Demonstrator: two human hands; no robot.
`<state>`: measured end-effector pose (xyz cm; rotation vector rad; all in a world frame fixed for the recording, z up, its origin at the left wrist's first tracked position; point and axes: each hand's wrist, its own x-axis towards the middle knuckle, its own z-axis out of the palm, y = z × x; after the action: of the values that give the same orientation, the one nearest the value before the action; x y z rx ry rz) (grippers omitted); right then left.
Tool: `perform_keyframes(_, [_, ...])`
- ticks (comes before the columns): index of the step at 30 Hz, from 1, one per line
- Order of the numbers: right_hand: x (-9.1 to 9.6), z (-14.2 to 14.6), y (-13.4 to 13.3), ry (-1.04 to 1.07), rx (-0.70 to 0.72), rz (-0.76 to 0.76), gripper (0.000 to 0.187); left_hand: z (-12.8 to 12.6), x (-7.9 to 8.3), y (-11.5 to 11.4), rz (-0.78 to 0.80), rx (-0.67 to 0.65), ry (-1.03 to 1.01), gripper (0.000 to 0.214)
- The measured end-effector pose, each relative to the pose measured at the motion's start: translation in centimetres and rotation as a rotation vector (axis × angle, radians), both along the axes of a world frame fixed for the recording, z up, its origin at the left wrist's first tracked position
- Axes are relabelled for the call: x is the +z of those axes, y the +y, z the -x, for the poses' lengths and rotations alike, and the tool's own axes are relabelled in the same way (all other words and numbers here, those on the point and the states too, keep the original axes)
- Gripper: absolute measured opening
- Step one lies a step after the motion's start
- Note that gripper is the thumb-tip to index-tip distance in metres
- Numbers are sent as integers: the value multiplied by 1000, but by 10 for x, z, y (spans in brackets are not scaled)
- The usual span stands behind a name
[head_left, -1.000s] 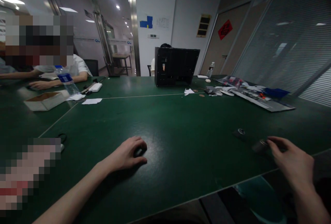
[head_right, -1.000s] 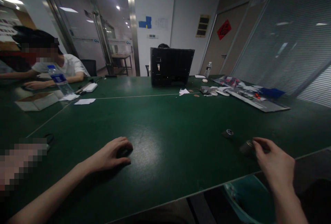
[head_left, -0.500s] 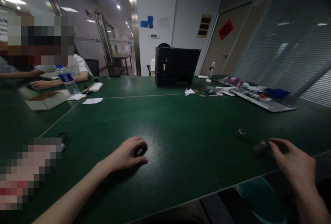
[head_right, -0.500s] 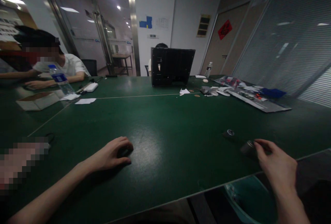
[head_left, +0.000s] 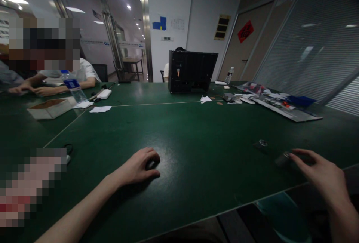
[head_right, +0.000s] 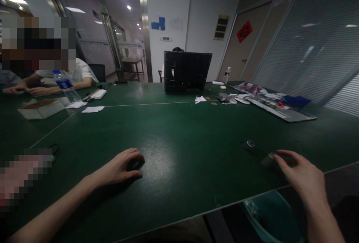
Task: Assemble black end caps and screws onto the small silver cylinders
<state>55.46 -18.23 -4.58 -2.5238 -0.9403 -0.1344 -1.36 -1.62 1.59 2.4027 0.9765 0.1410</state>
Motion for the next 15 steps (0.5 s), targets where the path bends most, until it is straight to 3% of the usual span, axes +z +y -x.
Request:
perform_keyframes(4, [16,18,11,-136,35,29,53,0,0,0,-5,1,0,36])
perform_keyframes(9, [37,42,51,-422,236,273,47,1,-2,1,-3,-5,2,37])
perform_keyframes(15, [28,47,85,-539,385,468,41,3,-3,2,-20,-19,-7,36])
